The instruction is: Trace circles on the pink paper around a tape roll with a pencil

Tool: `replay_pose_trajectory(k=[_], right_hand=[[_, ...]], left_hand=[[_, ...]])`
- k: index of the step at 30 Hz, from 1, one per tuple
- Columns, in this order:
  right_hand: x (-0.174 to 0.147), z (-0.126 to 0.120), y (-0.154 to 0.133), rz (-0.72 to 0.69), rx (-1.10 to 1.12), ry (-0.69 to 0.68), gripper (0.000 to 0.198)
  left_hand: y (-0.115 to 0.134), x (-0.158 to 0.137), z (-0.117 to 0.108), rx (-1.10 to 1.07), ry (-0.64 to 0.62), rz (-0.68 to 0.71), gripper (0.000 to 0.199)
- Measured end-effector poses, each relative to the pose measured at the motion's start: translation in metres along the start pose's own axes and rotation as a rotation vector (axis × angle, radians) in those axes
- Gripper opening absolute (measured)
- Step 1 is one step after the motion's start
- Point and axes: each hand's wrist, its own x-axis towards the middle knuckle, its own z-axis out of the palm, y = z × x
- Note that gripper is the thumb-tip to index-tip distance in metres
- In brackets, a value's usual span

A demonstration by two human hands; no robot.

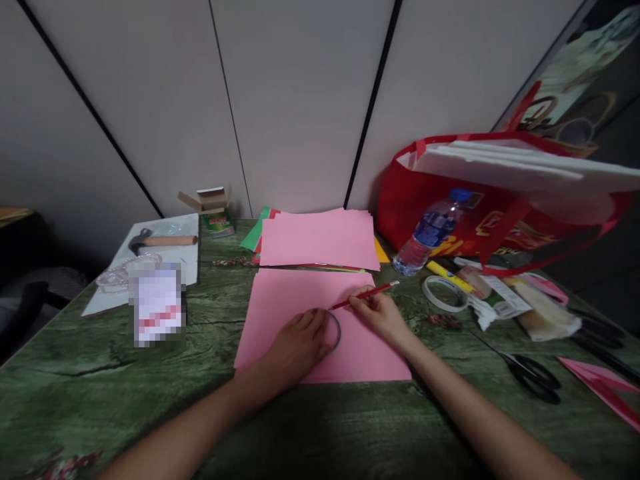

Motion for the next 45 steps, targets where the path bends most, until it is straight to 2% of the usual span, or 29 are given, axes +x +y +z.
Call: replay_pose_trajectory(k=[4,12,25,33,40,45], right_hand=[[-0.008,-0.006,-0.002,-0.021,-0.026,0.020,0.035],[-0.035,-0.012,-0.006,-0.068,-0.158,0.065,0.022],[-0.085,-0.008,-0.012,-0.095,-0.247,0.053,0.011],[-0.090,-0.006,-0.021,-0.188,-0.312,0.072,0.011],[-0.094,0.000,-0.036,-0.320,-0.297,-0.078,0.008],[-0.092,0.005,-0.035,-0.334,-0.274,-0.128,0.009]], left_hand=[[0.000,0.001,-0.001,-0.002,0.001,-0.007,0.043],[-0.002,0.001,-0.003,0.020,0.037,0.073,0.038],[-0.002,0.006,-0.015,-0.133,-0.014,0.011,0.031],[-0.006,0.006,-0.019,-0.260,-0.017,-0.014,0.031],[-0.012,0.008,-0.022,-0.302,-0.069,0.018,0.028],[-0.014,0.006,-0.022,-0.318,-0.052,0.036,0.024]])
